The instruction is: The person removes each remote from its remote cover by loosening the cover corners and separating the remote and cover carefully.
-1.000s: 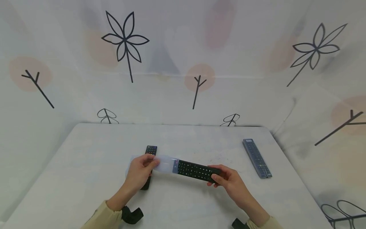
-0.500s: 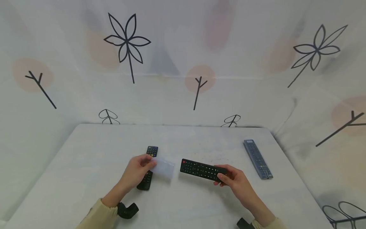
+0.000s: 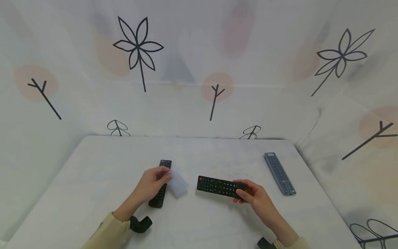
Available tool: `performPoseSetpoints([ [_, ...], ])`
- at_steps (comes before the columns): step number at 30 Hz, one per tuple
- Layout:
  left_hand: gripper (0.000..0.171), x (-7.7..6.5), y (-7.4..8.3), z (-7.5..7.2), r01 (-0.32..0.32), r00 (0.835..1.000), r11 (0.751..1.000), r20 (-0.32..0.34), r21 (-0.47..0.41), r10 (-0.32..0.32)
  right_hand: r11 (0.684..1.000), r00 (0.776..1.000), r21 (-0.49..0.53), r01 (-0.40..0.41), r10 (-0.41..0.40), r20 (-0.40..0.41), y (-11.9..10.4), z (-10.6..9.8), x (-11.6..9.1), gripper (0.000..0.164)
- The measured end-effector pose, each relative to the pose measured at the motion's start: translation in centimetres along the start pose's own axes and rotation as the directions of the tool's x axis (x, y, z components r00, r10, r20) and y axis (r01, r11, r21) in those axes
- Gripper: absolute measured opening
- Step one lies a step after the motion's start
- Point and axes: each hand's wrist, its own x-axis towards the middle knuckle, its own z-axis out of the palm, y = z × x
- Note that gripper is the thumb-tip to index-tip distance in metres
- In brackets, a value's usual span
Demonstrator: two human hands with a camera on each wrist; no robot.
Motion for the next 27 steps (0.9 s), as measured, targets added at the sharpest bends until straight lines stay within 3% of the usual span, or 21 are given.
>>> performPoseSetpoints([
  [9,0.010,0.7,0.2,0.2,-0.088,0.996,0.995,0.021,0.038,0.087,0.999,0.998,0.020,-0.046,0.047,-0.030,0.1,0.5,0.3,0.042],
  [14,0.010,1.2,0.3,0.2,-0.109,0.992,0.992,0.078,0.067,0.104,0.998,0.998,0.028,-0.052,0.053,-0.025,0.1,0.6,0.3,0.041],
  [22,0.019,2.0,0.0,0.5,-0.099,0.990,0.990,0.109,0.101,0.088,0.999,0.999,0.012,-0.045,0.045,-0.029,0.3,0.8,0.4,0.040],
  [27,0.026,2.1,-0.3,0.8,-0.026,0.997,0.993,0.081,0.114,0.017,0.999,0.999,0.006,-0.041,0.041,-0.031,0.3,0.9,0.5,0.041],
])
